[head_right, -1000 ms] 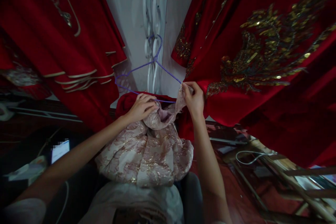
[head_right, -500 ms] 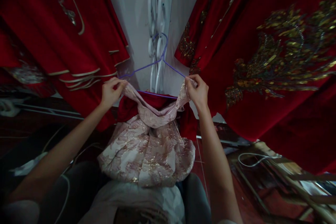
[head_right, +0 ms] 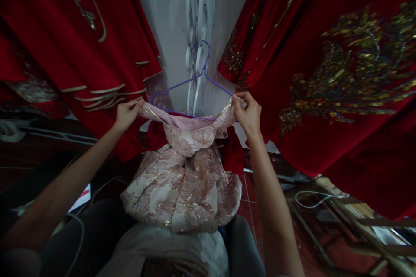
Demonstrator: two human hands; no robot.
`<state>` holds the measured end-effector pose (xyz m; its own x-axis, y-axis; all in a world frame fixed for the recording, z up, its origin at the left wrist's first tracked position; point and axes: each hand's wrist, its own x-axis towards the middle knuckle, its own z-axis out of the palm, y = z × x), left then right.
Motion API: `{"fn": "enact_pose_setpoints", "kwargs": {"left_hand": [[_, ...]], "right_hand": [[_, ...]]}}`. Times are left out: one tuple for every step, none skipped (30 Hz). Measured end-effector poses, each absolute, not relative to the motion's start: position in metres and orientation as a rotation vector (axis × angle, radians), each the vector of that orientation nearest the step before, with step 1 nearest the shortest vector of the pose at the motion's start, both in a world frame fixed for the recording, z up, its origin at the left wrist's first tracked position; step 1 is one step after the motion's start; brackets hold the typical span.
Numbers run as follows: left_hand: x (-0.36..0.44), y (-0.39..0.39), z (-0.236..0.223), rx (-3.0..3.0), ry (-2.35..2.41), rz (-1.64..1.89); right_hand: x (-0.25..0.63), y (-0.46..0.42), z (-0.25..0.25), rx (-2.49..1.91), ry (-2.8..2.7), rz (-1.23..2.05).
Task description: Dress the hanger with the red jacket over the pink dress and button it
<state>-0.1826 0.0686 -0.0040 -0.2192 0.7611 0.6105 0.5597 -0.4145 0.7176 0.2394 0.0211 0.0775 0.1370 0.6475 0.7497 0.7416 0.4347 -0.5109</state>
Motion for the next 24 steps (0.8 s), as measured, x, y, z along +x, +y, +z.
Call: {"fn": "enact_pose_setpoints", "kwargs": {"left_hand": [[-0.183,0.068,-0.005,1.843,1.587,1.696],[-0.184,0.068,-0.005,1.841,1.593,1.696],[-0.184,0.067,-0.007,1.836,1.605,1.692],[-0.184,0.067,-0.008,1.828,1.617,1.687],[-0.184,0.067,-0.008,1.824,1.626,1.681],[-0.184,0.067,-0.008,1.821,1.628,1.683],[-0.183,0.067,-0.007,1.820,1.620,1.698],[-0.181,0.068,-0.006,1.823,1.604,1.720],[-0.180,0.069,-0.003,1.830,1.581,1.742],[-0.178,0.071,0.001,1.841,1.556,1.762],[-0.175,0.073,0.006,1.855,1.531,1.777],[-0.172,0.076,0.011,1.875,1.504,1.786],[-0.168,0.079,0.017,1.906,1.475,1.783],[-0.163,0.081,0.024,1.946,1.443,1.774],[-0.157,0.082,0.031,1.993,1.406,1.759],[-0.149,0.083,0.038,2.047,1.366,1.732],[-0.141,0.083,0.045,2.098,1.326,1.702],[-0.131,0.082,0.052,2.146,1.288,1.670],[-0.122,0.081,0.058,2.181,1.264,1.651],[-0.113,0.079,0.063,2.221,1.254,1.623],[-0.106,0.077,0.067,2.257,1.248,1.601],[-0.102,0.076,0.070,2.288,1.246,1.565],[-0.100,0.076,0.070,2.302,1.256,1.529],[-0.101,0.077,0.069,2.291,1.274,1.504]], "right_hand": [[0.240,0.022,0.077,-1.263,-1.559,-0.114],[0.240,0.022,0.077,-1.264,-1.559,-0.123],[0.240,0.023,0.077,-1.262,-1.560,-0.131],[0.240,0.024,0.076,-1.260,-1.560,-0.136],[0.240,0.024,0.076,-1.258,-1.558,-0.138],[0.241,0.025,0.076,-1.256,-1.556,-0.135],[0.241,0.025,0.076,-1.255,-1.554,-0.129],[0.241,0.024,0.076,-1.255,-1.553,-0.123],[0.241,0.024,0.076,-1.254,-1.552,-0.119],[0.241,0.023,0.077,-1.254,-1.552,-0.118],[0.241,0.022,0.077,-1.254,-1.551,-0.119],[0.242,0.022,0.078,-1.255,-1.552,-0.119],[0.242,0.021,0.078,-1.256,-1.555,-0.117],[0.242,0.020,0.078,-1.255,-1.561,-0.111],[0.242,0.020,0.079,-1.252,-1.570,-0.103],[0.242,0.020,0.078,-1.246,-1.585,-0.090],[0.241,0.021,0.078,-1.239,-1.604,-0.075],[0.241,0.021,0.078,-1.233,-1.621,-0.062],[0.241,0.022,0.077,-1.227,-1.633,-0.053],[0.242,0.023,0.077,-1.223,-1.638,-0.047],[0.242,0.024,0.076,-1.221,-1.637,-0.042],[0.243,0.025,0.076,-1.219,-1.633,-0.037],[0.244,0.025,0.075,-1.218,-1.626,-0.033],[0.244,0.026,0.075,-1.217,-1.622,-0.027]]}}
